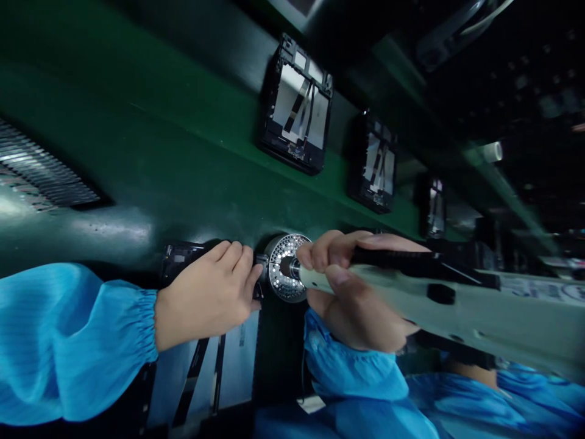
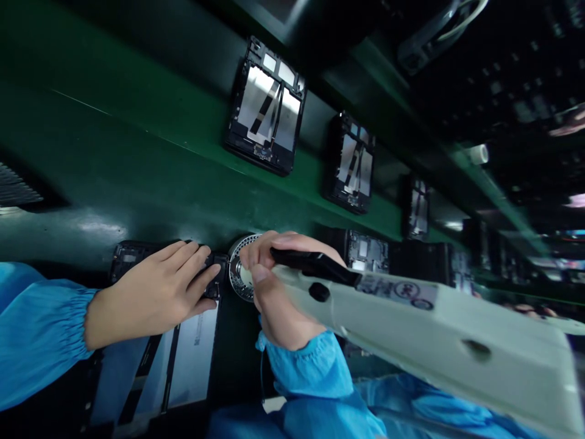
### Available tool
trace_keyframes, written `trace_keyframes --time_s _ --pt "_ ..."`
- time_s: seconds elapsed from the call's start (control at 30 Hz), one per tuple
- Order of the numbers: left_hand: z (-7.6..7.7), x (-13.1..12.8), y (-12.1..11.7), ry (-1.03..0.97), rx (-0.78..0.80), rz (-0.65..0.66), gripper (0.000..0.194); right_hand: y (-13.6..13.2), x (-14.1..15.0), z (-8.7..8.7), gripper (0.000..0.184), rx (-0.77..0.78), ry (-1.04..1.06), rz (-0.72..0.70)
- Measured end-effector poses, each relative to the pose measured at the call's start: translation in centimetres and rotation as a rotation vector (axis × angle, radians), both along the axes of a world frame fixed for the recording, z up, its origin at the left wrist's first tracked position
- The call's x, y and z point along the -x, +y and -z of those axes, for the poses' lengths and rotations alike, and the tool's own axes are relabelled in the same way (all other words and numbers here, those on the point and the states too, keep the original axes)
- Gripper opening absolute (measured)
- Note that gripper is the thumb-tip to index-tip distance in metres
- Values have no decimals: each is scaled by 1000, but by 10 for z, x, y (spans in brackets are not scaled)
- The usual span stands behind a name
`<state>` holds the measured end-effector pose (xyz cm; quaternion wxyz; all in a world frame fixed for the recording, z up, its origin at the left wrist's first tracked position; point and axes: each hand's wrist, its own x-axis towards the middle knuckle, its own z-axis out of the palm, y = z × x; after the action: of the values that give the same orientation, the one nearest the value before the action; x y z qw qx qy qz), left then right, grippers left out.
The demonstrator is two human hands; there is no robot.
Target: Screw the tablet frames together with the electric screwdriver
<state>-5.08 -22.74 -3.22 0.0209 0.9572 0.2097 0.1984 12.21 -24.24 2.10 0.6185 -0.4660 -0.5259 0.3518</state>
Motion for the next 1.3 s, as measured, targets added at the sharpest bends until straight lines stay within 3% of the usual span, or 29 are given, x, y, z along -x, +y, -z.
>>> trace_keyframes --time_s 0.73,0.93,1.03,1.17,1.3 --pt "-8 -4 -1 -25 39 -4 40 2 -4 2 30 -13 -124 -104" --pt "-7 -2 -1 -17 35 -5 42 4 0 8 30 -55 -59 -132" --pt "-6 -1 -1 -17 21 -3 43 4 -4 8 31 -55 41 -89" --pt "-7 0 0 11 23 -5 42 4 -21 5 38 -63 105 78" --pt "-8 0 1 10 33 -12 43 11 -30 9 31 -91 90 168"
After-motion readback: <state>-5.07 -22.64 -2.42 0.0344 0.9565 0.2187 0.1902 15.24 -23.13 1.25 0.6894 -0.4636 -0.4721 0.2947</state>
